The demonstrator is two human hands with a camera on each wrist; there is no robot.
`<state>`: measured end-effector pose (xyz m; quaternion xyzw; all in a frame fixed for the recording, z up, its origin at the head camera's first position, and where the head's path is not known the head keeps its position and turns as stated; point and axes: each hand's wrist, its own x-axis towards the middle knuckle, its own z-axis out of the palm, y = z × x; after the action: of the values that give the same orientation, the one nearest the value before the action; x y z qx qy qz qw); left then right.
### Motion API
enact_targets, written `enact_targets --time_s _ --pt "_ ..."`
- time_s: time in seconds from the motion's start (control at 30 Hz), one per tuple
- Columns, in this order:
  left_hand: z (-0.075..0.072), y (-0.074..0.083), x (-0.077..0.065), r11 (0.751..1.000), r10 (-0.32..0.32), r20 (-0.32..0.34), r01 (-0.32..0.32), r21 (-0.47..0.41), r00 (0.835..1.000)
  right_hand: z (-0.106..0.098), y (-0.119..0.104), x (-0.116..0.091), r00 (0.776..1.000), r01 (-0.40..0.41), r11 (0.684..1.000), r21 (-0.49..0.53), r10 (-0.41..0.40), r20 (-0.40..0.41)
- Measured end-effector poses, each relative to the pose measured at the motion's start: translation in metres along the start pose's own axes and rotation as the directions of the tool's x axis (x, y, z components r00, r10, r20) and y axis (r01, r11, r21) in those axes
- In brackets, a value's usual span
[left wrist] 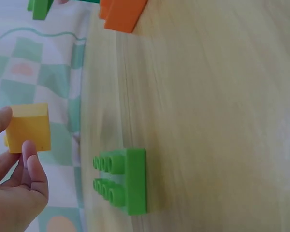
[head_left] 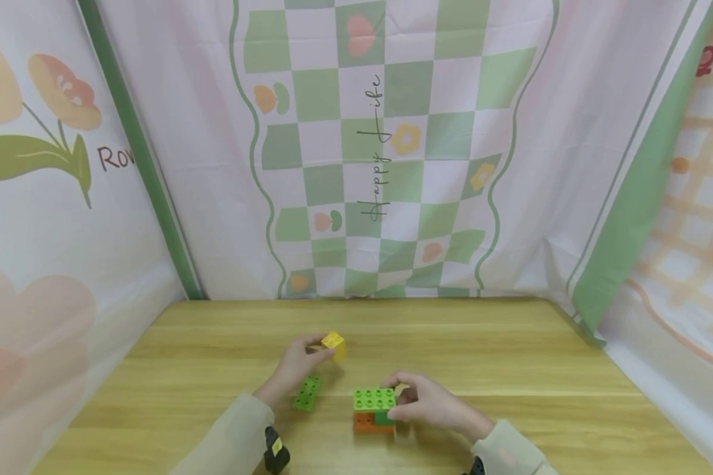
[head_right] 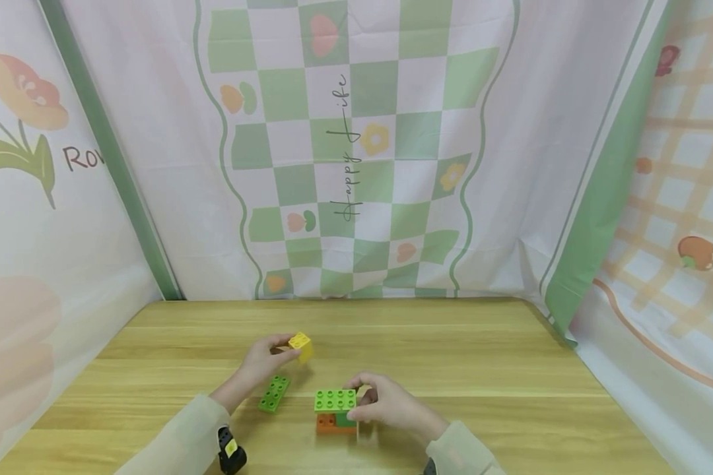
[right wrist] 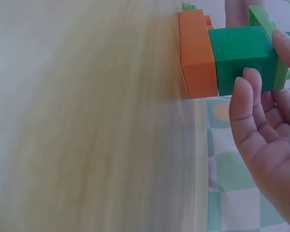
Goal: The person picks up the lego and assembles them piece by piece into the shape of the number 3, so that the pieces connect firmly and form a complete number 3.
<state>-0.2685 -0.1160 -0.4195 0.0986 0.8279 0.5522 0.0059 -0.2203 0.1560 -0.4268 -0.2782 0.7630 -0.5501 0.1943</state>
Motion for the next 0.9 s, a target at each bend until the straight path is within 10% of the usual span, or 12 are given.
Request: enact_targets --time_s 0.9 --pt "0.013 0.027 -0.015 0.992 0.123 0.083 -0.121 -0.026 0.989 0.000 0.000 -0.001 1.000 0.005 1.000 -0.009 -0.005 0.014"
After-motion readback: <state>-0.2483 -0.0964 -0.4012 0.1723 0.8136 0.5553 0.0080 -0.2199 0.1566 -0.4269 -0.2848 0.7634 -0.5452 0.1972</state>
